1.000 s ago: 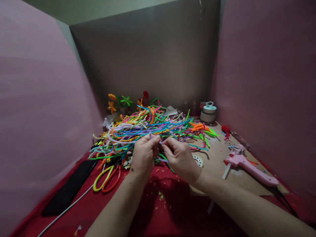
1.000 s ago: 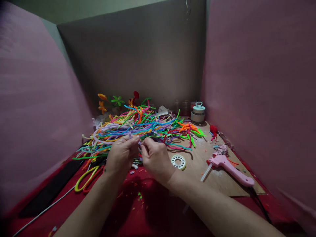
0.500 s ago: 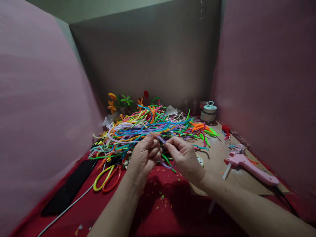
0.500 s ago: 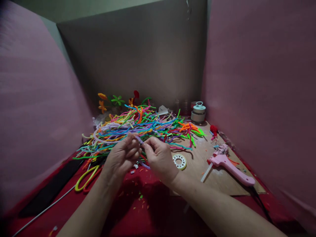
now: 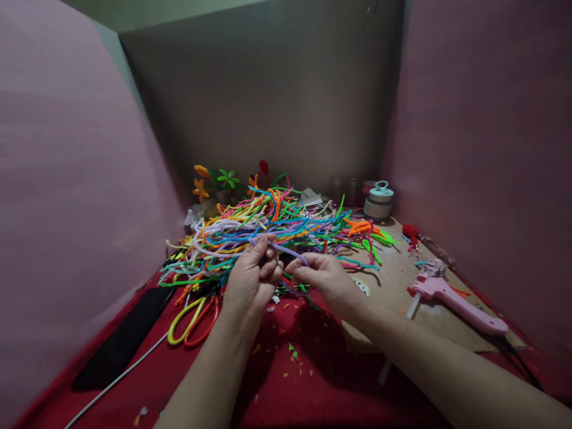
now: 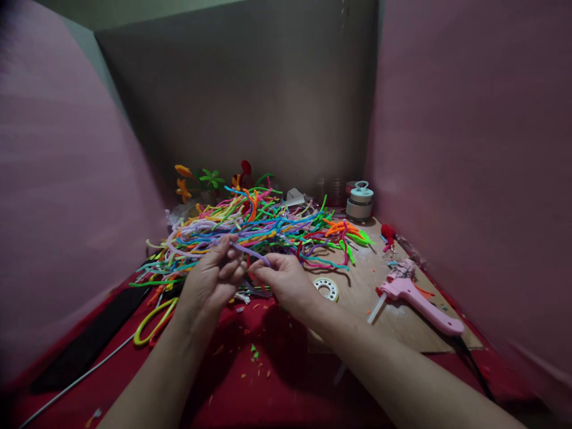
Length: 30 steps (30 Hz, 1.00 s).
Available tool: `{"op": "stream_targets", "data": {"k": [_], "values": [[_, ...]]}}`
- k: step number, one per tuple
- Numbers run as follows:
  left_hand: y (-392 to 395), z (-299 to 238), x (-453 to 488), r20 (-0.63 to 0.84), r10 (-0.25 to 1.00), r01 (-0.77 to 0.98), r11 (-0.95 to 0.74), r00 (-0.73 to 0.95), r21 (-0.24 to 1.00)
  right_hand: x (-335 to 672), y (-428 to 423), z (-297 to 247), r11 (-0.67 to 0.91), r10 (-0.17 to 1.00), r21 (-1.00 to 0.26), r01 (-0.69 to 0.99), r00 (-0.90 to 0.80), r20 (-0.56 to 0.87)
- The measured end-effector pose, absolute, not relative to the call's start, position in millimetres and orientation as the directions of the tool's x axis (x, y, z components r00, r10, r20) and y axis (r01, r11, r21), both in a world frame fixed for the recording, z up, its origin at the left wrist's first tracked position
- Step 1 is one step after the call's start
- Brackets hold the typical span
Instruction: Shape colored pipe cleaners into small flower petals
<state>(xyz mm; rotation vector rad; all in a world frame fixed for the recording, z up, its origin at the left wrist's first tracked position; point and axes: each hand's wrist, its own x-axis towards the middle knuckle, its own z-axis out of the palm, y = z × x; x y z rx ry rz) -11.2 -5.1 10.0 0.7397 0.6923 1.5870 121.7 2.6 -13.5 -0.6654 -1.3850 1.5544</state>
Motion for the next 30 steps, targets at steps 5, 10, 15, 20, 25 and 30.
{"op": "stream_targets", "data": {"k": [5,10,15,20,25,30], "values": [[2,8,-21,0.046,0.976,-0.650,-0.176,-0.212,0.740,116,3,-20,-0.025,0.895,-0.999,-0.022,-0.446,-0.012],[6,5,-19,0.112,0.910,-0.593,-0.349,-0.399,0.726,112,-3,-21,-0.063,0.873,-0.990,0.124,-0.474,-0.115],[5,6,-17,0.073,0.932,-0.613,-0.292,-0.356,0.734,113,-4,-24,-0.191,0.780,-0.981,-0.024,-0.611,-0.137],[4,6,-18,0.144,0.956,-0.643,-0.278,-0.254,0.713,118,1,-30,-0.500,0.636,-0.822,-0.273,-0.760,-0.135],[3,2,-16,0.164,0.965,-0.630,-0.258,-0.204,0.733,119,4,-32,-0.610,0.591,-0.739,-0.286,-0.785,-0.185],[3,2,-15,0.220,0.942,-0.588,-0.331,-0.255,0.738,119,0,-30,-0.577,0.623,-0.764,-0.287,-0.760,-0.185]]}}
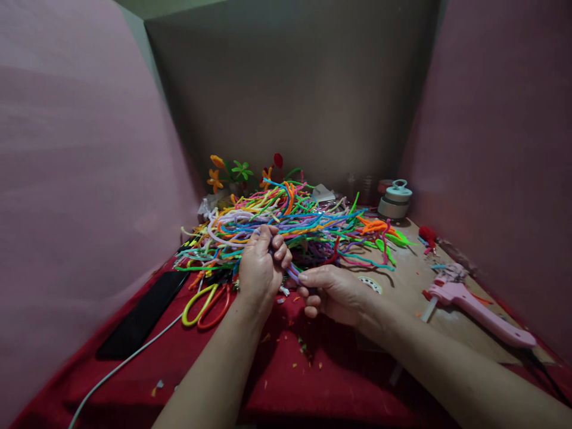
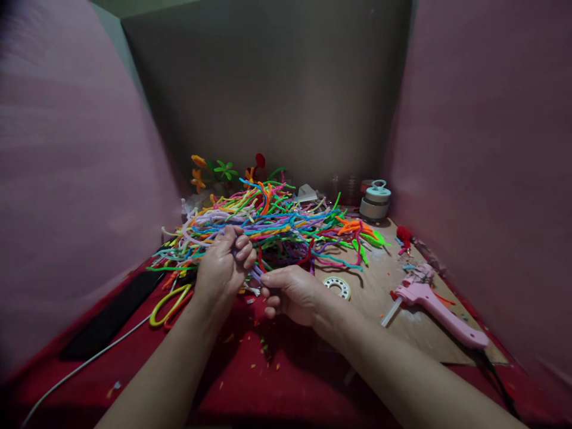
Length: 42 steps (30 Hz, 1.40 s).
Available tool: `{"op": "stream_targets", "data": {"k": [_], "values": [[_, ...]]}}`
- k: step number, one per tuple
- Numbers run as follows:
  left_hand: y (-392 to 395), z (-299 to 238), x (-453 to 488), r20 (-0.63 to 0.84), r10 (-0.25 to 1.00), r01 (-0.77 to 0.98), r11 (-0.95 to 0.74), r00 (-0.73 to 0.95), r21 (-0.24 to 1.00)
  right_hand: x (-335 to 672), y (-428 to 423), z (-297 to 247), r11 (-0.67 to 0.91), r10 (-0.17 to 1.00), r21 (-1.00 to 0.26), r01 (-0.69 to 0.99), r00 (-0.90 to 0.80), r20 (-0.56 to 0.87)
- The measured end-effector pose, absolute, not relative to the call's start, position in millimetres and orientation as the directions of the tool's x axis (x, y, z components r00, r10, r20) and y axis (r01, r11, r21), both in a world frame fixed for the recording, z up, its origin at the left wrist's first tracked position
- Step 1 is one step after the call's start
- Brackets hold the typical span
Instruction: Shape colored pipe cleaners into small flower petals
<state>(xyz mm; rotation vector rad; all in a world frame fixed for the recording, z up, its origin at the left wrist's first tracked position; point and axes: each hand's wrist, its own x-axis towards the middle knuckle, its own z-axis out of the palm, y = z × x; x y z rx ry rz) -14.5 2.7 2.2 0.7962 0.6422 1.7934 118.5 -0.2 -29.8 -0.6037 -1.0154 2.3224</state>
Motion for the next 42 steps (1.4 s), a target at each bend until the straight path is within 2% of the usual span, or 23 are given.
{"op": "stream_targets", "data": {"k": [8,12,15,17,19,23,28,33,37,42], "values": [[0,8,-13,0.189,0.930,-0.592,-0.349,-0.316,0.727,117,-4,-29,-0.392,0.666,-0.905,-0.167,-0.730,-0.154],[2,12,-20,0.242,0.930,-0.623,-0.366,-0.277,0.692,119,-1,-25,-0.324,0.765,-0.906,-0.272,-0.639,-0.081],[2,9,-22,0.226,0.965,-0.539,-0.260,-0.130,0.801,123,5,-22,-0.279,0.821,-0.870,-0.406,-0.571,0.004],[0,5,-18,0.153,0.988,-0.394,-0.133,0.019,0.910,124,9,-22,-0.252,0.840,-0.857,-0.449,-0.542,0.037],[-3,1,-12,0.086,0.991,-0.247,-0.059,0.102,0.967,124,10,-24,-0.248,0.837,-0.855,-0.456,-0.545,0.048],[-7,-2,-6,0.045,0.996,-0.181,-0.031,0.072,0.983,124,11,-26,-0.354,0.754,-0.815,-0.459,-0.655,0.042],[-8,4,-9,0.040,0.999,-0.243,-0.042,-0.013,0.969,129,13,-23,-0.671,0.566,-0.618,-0.410,-0.821,-0.070],[-9,5,-7,0.071,0.995,-0.240,-0.087,-0.077,0.967,131,11,-22,-0.805,0.469,-0.448,-0.389,-0.880,-0.077],[-8,5,-6,0.098,0.989,-0.223,-0.120,-0.109,0.967,129,13,-25,-0.797,0.465,-0.475,-0.372,-0.881,-0.090],[-5,2,-4,0.120,0.983,-0.214,-0.149,-0.141,0.966,125,13,-27,-0.732,0.543,-0.551,-0.401,-0.832,-0.115]]}}
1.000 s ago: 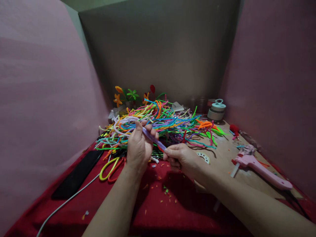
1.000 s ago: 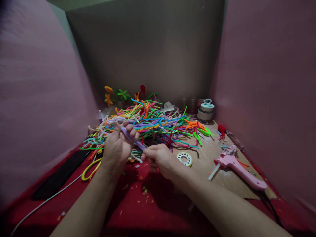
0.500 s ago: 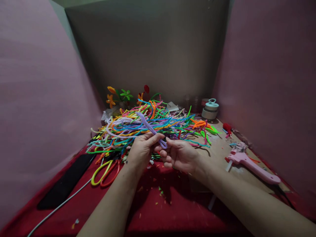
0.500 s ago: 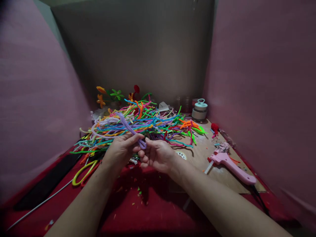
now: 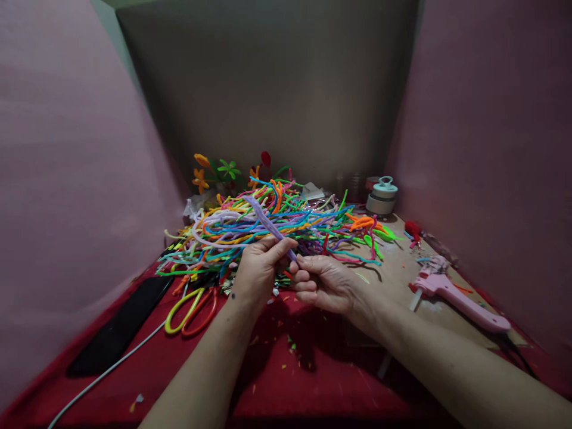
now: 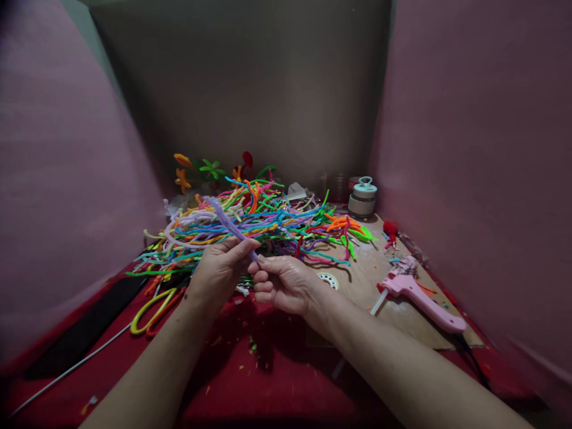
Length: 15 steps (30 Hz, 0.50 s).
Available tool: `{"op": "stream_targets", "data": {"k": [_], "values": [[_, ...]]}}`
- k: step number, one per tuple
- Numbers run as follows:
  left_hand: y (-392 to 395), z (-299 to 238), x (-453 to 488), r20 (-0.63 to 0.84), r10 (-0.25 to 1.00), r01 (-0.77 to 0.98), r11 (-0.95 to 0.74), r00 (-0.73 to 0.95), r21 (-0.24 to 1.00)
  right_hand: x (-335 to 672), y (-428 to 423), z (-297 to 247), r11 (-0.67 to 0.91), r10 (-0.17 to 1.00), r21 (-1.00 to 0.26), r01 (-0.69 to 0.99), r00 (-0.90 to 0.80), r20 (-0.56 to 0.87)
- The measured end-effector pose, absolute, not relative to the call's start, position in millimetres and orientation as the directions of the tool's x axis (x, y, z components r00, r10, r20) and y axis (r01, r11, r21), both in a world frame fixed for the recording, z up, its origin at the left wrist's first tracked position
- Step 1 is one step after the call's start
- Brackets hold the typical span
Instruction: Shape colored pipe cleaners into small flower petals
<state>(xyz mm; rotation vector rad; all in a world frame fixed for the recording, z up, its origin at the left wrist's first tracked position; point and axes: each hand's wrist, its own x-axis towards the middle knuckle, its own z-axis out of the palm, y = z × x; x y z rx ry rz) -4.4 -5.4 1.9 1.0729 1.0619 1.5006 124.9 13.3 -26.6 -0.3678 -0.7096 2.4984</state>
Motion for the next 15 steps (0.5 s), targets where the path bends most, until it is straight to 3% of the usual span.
{"op": "stream_targets", "data": {"k": [4,7,15], "values": [[-4.8,0.3,-5.4,0.139,0.976,-0.174,-0.168,-0.168,0.970,122.6,10.4,-25.2,-0.653,0.620,-0.623,-0.431,-0.776,-0.112],[-6.3,0.8,-8.7,0.104,0.990,-0.121,-0.115,-0.093,0.986,122.5,9.9,-25.8,-0.545,0.699,-0.699,-0.464,-0.711,-0.072],[-6.2,-0.2,-11.4,0.050,0.998,-0.136,-0.053,-0.029,0.989,124.9,14.3,-26.2,-0.238,0.818,-0.891,-0.387,-0.574,0.030]]}}
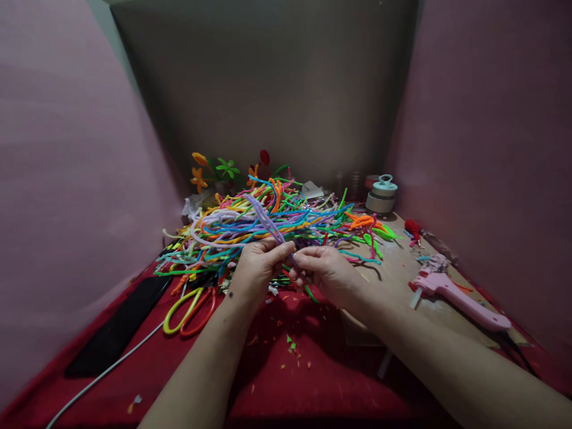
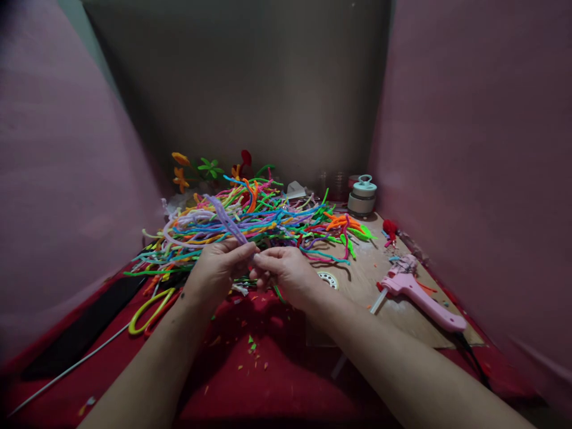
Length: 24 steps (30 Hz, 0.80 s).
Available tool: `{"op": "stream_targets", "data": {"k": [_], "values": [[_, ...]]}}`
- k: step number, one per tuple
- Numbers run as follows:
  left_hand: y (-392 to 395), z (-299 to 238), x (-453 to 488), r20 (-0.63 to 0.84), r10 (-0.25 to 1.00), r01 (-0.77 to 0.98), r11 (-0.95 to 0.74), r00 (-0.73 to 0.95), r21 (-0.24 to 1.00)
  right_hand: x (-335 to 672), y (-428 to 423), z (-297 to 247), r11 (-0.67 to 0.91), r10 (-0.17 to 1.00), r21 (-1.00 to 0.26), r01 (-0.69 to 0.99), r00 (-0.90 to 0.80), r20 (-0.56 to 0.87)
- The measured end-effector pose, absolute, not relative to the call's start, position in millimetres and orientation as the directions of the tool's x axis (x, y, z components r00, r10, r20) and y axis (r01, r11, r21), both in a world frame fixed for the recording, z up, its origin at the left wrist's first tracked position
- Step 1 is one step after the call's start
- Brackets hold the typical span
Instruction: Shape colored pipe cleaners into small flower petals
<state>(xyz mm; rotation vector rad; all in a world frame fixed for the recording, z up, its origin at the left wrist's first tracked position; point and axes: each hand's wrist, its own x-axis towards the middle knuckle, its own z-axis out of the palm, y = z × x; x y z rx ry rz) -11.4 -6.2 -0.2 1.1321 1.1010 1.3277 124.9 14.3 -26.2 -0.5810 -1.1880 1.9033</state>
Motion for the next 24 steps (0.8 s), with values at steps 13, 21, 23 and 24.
{"op": "stream_targets", "data": {"k": [13,21,23,24], "values": [[-1,2,-14,0.027,0.987,-0.242,-0.066,-0.161,0.968,122,6,-19,0.013,0.913,-0.988,-0.153,-0.402,0.075],[-6,-1,-3,-0.015,0.993,-0.192,-0.008,-0.120,0.981,125,13,-24,-0.081,0.914,-0.966,-0.247,-0.405,0.027],[-7,-1,-2,-0.018,0.990,-0.200,-0.011,-0.141,0.980,125,14,-28,-0.092,0.892,-0.957,-0.275,-0.450,0.044],[-7,0,-1,-0.018,0.989,-0.205,-0.013,-0.150,0.979,125,15,-29,-0.094,0.881,-0.951,-0.295,-0.470,0.058]]}}
